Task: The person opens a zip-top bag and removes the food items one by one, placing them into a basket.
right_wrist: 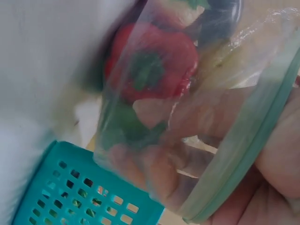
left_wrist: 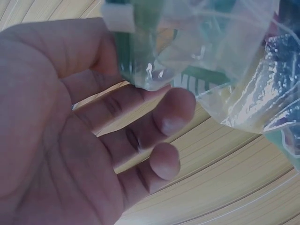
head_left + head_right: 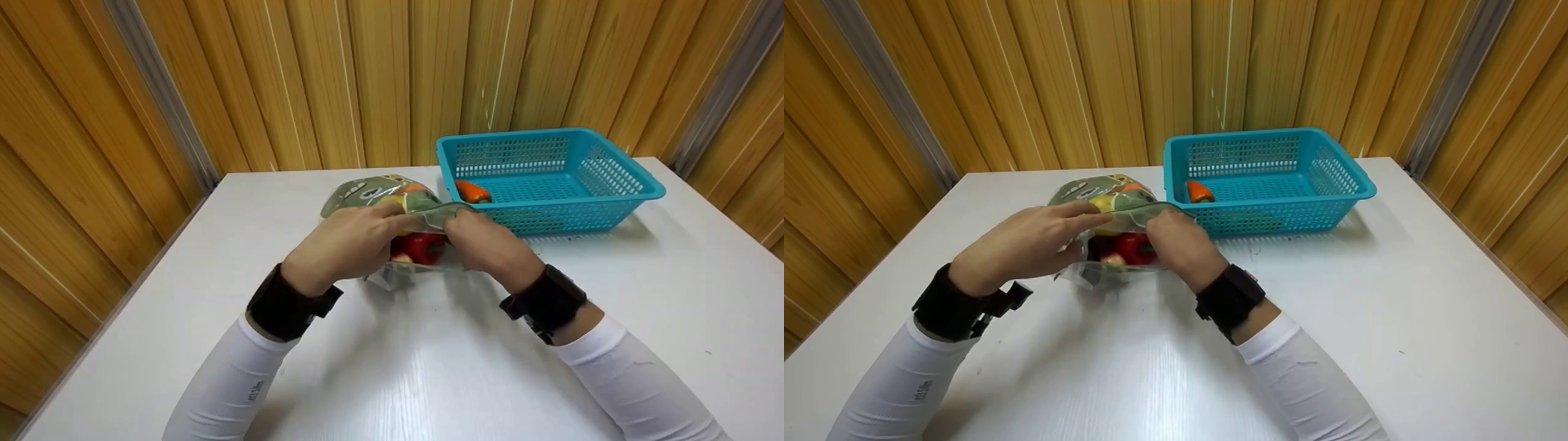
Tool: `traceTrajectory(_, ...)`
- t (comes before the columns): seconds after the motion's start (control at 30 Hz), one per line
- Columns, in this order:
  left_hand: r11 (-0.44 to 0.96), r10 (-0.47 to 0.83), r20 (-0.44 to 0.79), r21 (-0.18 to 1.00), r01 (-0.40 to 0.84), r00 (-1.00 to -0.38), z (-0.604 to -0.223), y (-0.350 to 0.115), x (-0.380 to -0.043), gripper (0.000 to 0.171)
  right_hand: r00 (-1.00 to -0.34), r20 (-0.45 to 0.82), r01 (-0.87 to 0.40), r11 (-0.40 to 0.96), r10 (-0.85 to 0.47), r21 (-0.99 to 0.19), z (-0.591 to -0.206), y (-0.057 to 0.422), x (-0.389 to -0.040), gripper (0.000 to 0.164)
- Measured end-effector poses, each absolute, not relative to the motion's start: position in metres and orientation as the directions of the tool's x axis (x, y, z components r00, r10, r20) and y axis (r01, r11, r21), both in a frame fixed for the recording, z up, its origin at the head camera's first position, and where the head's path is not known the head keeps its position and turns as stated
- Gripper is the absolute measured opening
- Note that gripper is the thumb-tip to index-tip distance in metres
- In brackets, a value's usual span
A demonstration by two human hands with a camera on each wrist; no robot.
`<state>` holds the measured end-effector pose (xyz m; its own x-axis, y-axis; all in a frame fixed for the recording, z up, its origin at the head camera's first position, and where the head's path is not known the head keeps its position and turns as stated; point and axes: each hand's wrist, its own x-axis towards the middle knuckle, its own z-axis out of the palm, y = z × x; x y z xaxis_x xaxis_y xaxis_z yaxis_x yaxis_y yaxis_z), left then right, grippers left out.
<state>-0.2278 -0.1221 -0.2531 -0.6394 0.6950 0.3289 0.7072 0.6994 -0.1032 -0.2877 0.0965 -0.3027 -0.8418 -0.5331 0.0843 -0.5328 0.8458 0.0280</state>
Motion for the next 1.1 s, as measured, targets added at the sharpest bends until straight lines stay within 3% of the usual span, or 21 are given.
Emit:
traceTrajectory(0.3,0.741,0.663,0.271,-0.104,0.664,-0.698,-0.249,-0.121,-0.227,0.044,-0.832,0.100,-0.551,0.834,-0.546,-0.030,-0.300,0.096,-0.286,0.035)
traceTrajectory(0.47,0.761,0.645,0.241,-0.108,0.640,-0.726,-0.247,-0.121,-0.226,0.048,-0.807,0.191,-0.577,0.815,-0.559,-0.054,-0.296,0.096,-0.287,0.030)
traceTrajectory(0.73,0.749,0.657,0.252,-0.117,0.652,-0.710,-0.247,-0.123,-0.226,0.052,-0.704,0.402,-0.654,0.755,-0.585,-0.048,-0.289,0.099,-0.284,0.017)
traceTrajectory(1.1,0.766,0.641,0.210,-0.104,0.635,-0.739,-0.246,-0.121,-0.226,0.057,-0.783,0.334,-0.580,0.810,-0.525,-0.085,-0.282,0.099,-0.282,0.031)
